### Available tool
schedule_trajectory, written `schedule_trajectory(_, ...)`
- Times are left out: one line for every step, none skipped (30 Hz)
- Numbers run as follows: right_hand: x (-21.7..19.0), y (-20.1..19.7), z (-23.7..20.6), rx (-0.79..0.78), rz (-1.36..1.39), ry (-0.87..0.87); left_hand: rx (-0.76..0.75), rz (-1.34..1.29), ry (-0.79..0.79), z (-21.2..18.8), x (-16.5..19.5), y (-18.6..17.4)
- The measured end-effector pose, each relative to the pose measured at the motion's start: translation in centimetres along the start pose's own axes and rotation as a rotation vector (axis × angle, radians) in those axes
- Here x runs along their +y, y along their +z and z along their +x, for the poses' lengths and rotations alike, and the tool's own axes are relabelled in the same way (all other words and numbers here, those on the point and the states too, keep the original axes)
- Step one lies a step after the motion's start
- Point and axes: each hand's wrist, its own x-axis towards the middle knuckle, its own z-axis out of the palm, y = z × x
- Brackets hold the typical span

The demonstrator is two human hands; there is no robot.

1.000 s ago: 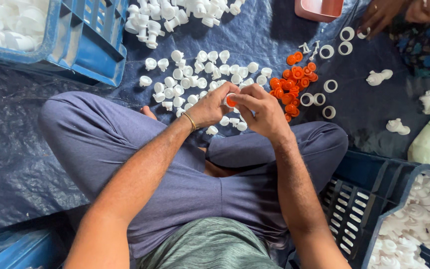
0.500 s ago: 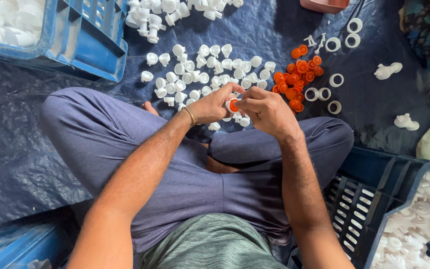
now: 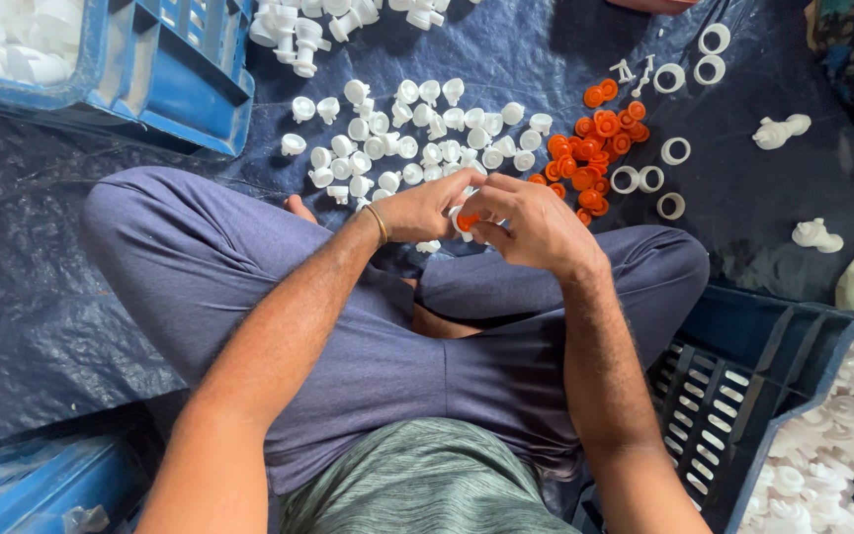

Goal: The person sits on the floor and assembles small white plastic components by hand, inserting orange caps and white rings into the pieces. The person handles the parts one at a time and places the assembled units into a nearby blue crate.

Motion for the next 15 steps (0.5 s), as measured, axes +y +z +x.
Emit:
schedule_trajectory(0.1, 0.0, 0.0, -0.025, 0.021, 0.019, -0.015, -0.004, 0.039, 0.0, -0.2, 0.0)
schedule_trajectory(0.2, 0.1, 0.1, -0.020, 0.031, 0.002, -0.029, -0.008, 0.079, 0.1, -0.3, 0.1)
schedule_trajectory(0.4, 0.1, 0.1, -0.015, 0.040, -0.015, -0.023, 0.007, 0.062, 0.1, -0.5, 0.1)
schedule_trajectory(0.6, 0.2, 0.1, -0.011, 0.051, -0.031, -0.018, 0.020, 0.045, 0.1, -0.6, 0.1)
schedule_trajectory(0.9, 0.3, 0.2, -0.008, 0.066, -0.035, -0.015, 0.032, 0.028, 0.2, -0.7, 0.0)
schedule_trajectory(1.1, 0.4, 0.2, -0.004, 0.080, -0.040, -0.010, 0.033, 0.031, 0.2, -0.7, 0.0)
schedule_trajectory(1.4, 0.5, 0.2, 0.001, 0.094, -0.046, -0.005, 0.036, 0.034, 0.2, -0.7, -0.1)
schedule_trajectory(1.6, 0.5, 0.2, 0.025, 0.130, -0.034, 0.001, 0.037, 0.037, 0.2, -0.7, -0.2)
schedule_trajectory(1.7, 0.5, 0.2, 0.047, 0.167, -0.022, 0.006, 0.002, 0.054, 0.3, -0.7, -0.2)
schedule_trajectory(1.9, 0.5, 0.2, 0.070, 0.204, -0.011, 0.010, -0.032, 0.071, 0.3, -0.7, -0.1)
schedule_trajectory(2.0, 0.5, 0.1, 0.100, 0.214, -0.024, 0.015, -0.067, 0.089, 0.3, -0.6, -0.1)
schedule_trajectory(2.1, 0.5, 0.1, 0.130, 0.222, -0.039, 0.038, -0.045, 0.083, 0.3, -0.4, -0.1)
schedule_trajectory(2.2, 0.4, 0.0, 0.159, 0.229, -0.054, 0.061, -0.023, 0.079, 0.2, -0.3, -0.1)
schedule_trajectory(2.3, 0.5, -0.1, 0.162, 0.185, -0.078, 0.085, -0.003, 0.074, 0.1, -0.1, -0.1)
schedule_trajectory(2.5, 0.5, -0.1, 0.164, 0.141, -0.100, 0.103, 0.018, 0.074, 0.0, 0.1, -0.1)
